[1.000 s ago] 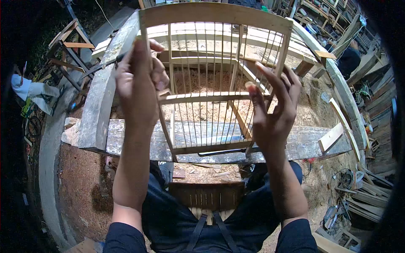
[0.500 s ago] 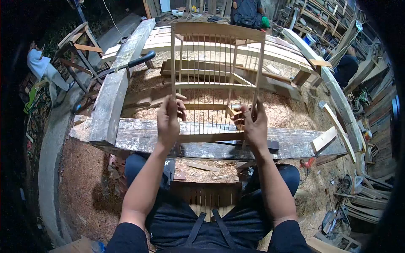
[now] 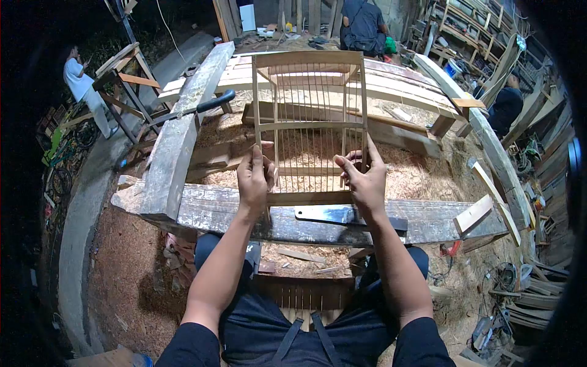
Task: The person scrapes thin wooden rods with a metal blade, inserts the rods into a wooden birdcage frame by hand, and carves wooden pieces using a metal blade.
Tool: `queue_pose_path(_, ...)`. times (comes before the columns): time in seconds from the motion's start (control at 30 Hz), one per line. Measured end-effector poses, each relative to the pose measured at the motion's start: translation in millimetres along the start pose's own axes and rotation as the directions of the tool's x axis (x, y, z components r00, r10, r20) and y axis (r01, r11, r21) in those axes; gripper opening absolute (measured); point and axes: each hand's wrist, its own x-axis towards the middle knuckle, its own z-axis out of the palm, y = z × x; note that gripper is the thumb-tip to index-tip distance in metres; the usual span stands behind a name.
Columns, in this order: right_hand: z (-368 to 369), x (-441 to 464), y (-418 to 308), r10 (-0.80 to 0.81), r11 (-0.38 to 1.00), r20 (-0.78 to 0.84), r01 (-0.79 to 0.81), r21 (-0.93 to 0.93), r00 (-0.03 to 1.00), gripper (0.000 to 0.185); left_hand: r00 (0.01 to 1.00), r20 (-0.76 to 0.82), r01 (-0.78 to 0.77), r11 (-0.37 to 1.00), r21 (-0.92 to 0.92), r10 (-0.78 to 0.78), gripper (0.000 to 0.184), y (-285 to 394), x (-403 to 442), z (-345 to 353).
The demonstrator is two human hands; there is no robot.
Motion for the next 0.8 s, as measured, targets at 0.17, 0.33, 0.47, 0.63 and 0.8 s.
queue_pose_path(0.17,2.5,11.2,13.1,-0.005,0.998,-0.016,0.004,-0.058,1.000,0.088,1.000,-0.009,-0.010,1.000,-0.007,0.010,0.038,-4.3,13.1,-1.3)
queue_pose_path(0.33,10.5,13.4,15.2,-0.022,0.991,-0.039,0.017,-0.132,0.999,0.090,0.999,0.006,-0.042,0.999,0.008,0.042,0.038,-1.7,14.6,-5.6)
queue_pose_path(0.47,13.1,8.4,6.2,0.044,0.988,-0.040,-0.049,-0.149,0.998,0.091,0.998,0.067,-0.016,0.997,-0.072,0.021,0.033,4.4,11.4,-10.1)
queue_pose_path(0.63,12.9,5.4,15.5,-0.007,0.984,-0.073,-0.006,-0.179,0.997,0.092,0.998,0.050,-0.036,0.998,-0.042,0.038,0.033,2.0,9.7,-9.9)
queue_pose_path(0.8,8.5,4.5,3.7,0.054,0.985,-0.029,-0.058,-0.166,0.998,0.087,0.998,0.024,-0.053,0.998,-0.046,0.054,0.033,-0.8,6.5,-3.6)
